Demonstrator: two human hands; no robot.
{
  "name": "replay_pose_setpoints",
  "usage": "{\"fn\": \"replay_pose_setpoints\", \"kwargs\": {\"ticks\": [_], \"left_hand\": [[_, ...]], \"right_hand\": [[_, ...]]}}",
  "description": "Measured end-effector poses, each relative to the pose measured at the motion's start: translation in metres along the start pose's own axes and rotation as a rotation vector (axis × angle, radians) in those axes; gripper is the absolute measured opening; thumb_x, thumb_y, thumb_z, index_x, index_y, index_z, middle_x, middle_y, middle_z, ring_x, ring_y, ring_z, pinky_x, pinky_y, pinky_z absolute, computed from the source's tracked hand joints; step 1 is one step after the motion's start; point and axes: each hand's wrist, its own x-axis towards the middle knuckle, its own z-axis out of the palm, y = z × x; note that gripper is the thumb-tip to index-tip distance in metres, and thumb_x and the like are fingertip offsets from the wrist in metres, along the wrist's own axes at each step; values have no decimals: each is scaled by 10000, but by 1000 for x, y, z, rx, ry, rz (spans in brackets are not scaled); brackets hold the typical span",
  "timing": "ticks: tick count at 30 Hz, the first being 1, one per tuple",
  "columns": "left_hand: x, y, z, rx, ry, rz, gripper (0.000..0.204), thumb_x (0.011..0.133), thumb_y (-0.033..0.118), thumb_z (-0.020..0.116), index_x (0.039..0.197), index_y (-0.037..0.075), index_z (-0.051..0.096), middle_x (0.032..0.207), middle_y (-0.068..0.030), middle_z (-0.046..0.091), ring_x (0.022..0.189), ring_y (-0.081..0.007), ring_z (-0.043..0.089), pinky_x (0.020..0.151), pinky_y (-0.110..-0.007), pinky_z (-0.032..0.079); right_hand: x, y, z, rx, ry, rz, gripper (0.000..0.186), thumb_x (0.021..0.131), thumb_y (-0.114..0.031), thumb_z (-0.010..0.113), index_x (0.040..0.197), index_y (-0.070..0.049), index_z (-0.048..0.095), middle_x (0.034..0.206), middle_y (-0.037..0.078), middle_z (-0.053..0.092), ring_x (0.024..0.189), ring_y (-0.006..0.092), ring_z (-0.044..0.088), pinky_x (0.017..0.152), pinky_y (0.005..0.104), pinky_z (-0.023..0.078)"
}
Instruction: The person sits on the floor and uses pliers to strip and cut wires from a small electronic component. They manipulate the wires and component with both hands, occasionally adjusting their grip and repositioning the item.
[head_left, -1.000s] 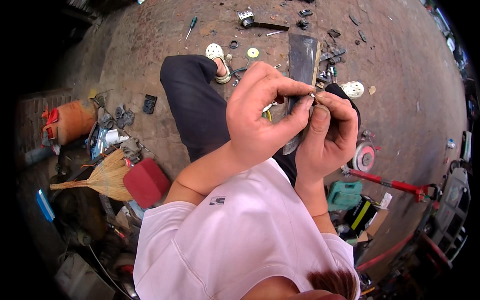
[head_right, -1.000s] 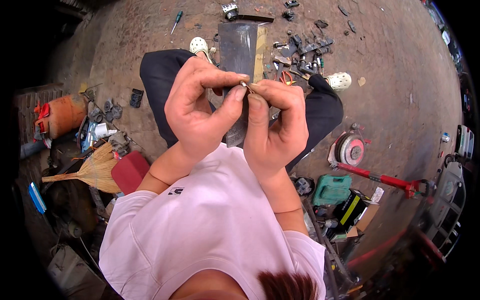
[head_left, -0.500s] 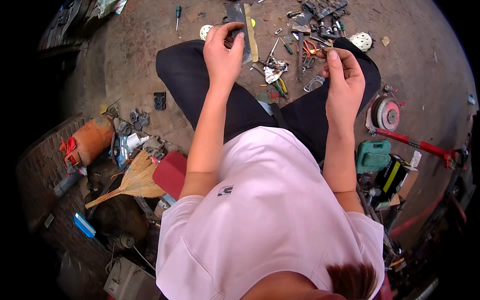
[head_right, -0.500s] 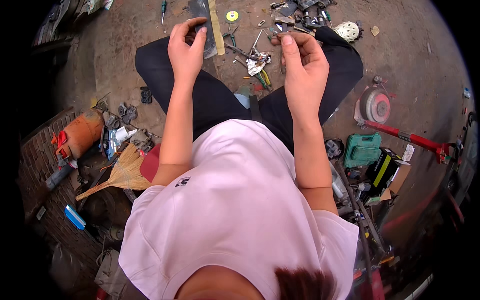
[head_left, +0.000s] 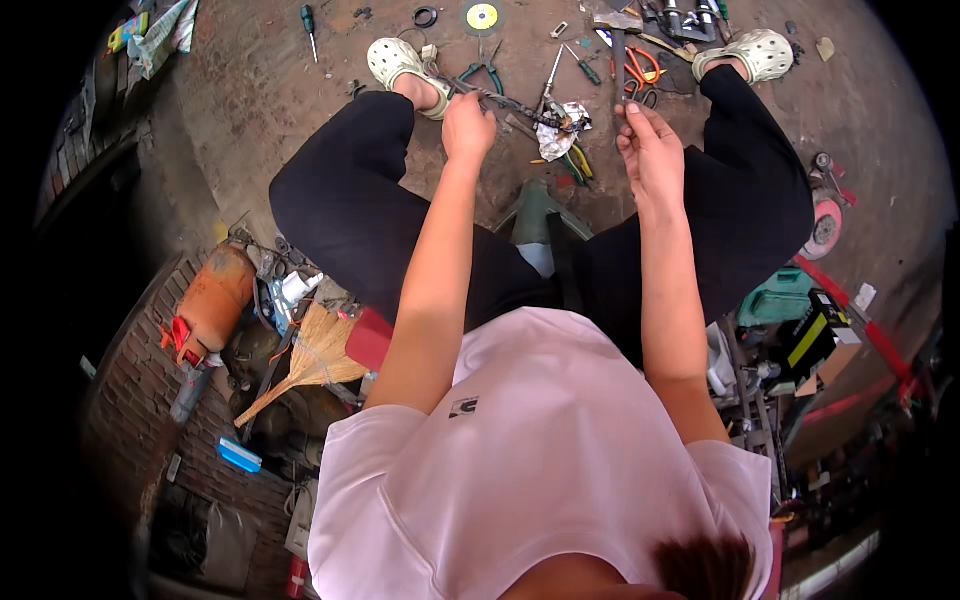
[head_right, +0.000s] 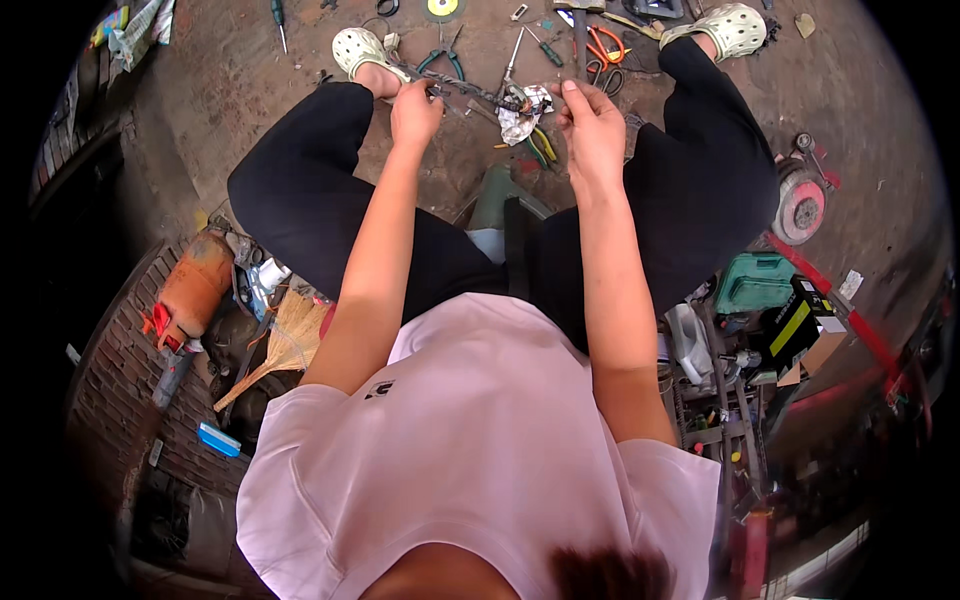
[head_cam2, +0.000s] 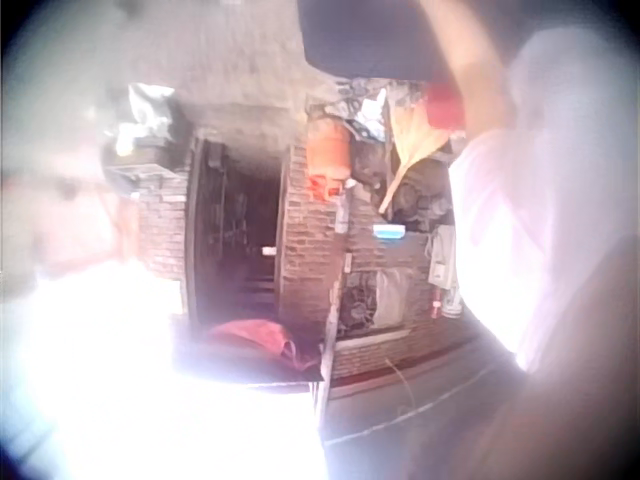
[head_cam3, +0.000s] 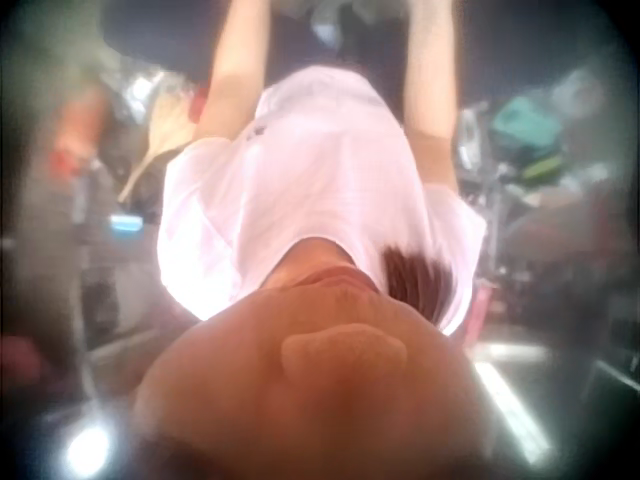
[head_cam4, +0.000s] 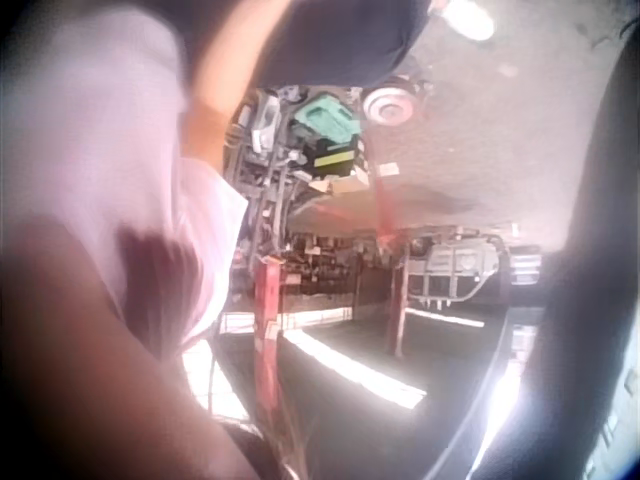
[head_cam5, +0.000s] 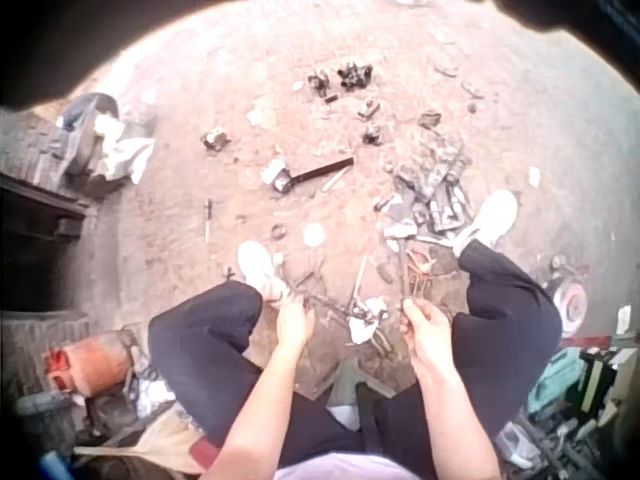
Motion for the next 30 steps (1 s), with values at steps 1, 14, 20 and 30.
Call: {"fn": "replay_pose_setpoints", "kwargs": {"ticks": [1,14,20,30], "left_hand": [[8,7,15,1,-61,-4,346,761,135,678,1103,90,650,1065,-145,597,1008,-314,582,876,-408,477],[47,105,45,-1187,-402,-128,199,897,145,602,988,-14,680,880,-51,689,819,-112,623,744,-260,486],[46,94,71,-1214,-187,-345,259,924,115,568,1153,-4,590,981,-46,649,798,-91,580,720,-241,462],[50,65,98,-1286,-136,-552,275,913,106,553,1171,11,551,994,-46,622,826,-104,581,695,-241,457]], "right_hand": [[9,-2,2,2,15,13,150,910,-105,624,1002,12,607,953,77,648,698,53,508,624,196,450],[67,4,33,-214,105,-42,159,903,-110,630,1009,6,608,895,46,676,689,42,487,638,195,395],[139,33,41,-88,203,59,131,900,-104,629,1003,-23,626,899,47,671,613,39,491,537,179,427],[438,13,165,-542,71,-393,152,856,-108,663,959,2,646,784,28,662,602,78,513,536,223,411]]}}
